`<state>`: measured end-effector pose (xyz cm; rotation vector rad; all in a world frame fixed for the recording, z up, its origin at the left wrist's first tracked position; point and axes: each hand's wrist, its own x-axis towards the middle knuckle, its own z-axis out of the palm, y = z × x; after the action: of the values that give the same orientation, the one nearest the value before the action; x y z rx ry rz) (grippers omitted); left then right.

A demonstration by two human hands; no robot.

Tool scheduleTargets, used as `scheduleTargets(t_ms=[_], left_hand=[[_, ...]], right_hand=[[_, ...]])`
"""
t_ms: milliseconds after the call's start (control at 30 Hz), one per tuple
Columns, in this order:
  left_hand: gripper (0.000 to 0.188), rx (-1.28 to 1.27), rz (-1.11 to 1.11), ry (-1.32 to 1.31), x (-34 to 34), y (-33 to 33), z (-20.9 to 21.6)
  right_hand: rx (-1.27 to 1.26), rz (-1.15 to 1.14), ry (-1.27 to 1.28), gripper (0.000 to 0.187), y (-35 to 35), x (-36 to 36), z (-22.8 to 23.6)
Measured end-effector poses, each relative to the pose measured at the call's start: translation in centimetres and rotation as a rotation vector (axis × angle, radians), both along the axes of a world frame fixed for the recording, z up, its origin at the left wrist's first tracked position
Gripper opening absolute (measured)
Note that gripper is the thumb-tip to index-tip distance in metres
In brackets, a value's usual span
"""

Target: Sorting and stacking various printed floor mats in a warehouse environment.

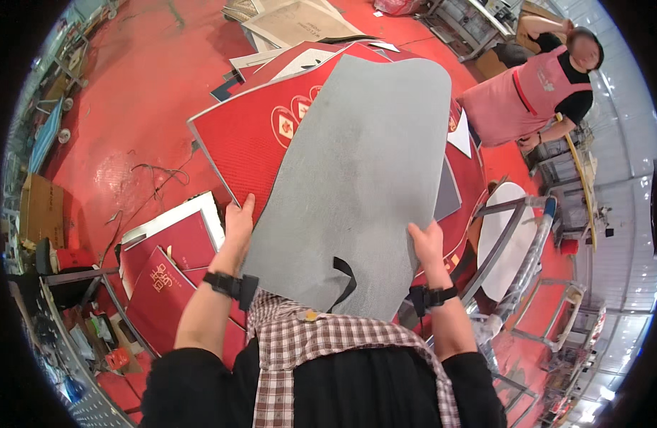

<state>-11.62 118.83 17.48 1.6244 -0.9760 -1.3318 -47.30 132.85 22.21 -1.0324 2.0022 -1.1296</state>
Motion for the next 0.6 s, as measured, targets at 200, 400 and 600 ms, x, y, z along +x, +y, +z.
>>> scheduleTargets(t_ms=[200,400,600], left_hand=[[0.026,-0.242,0.165,0.096,2.8,12.3,8.5],[0.033,-0.422,0.629,-0.177,9.8,23.5,15.0],[0.046,-0.404,0.745,-0.711,29.5,32.5,15.7]], right_hand=[[-0.113,0.305,0.34,0.031,1.4,5.3,7.3],[-0.27,0.503,0.138,0.031,3.4,13.7,7.8],[-0.228,0.62,-0.391,0.036,6.3,29.4,-0.4]])
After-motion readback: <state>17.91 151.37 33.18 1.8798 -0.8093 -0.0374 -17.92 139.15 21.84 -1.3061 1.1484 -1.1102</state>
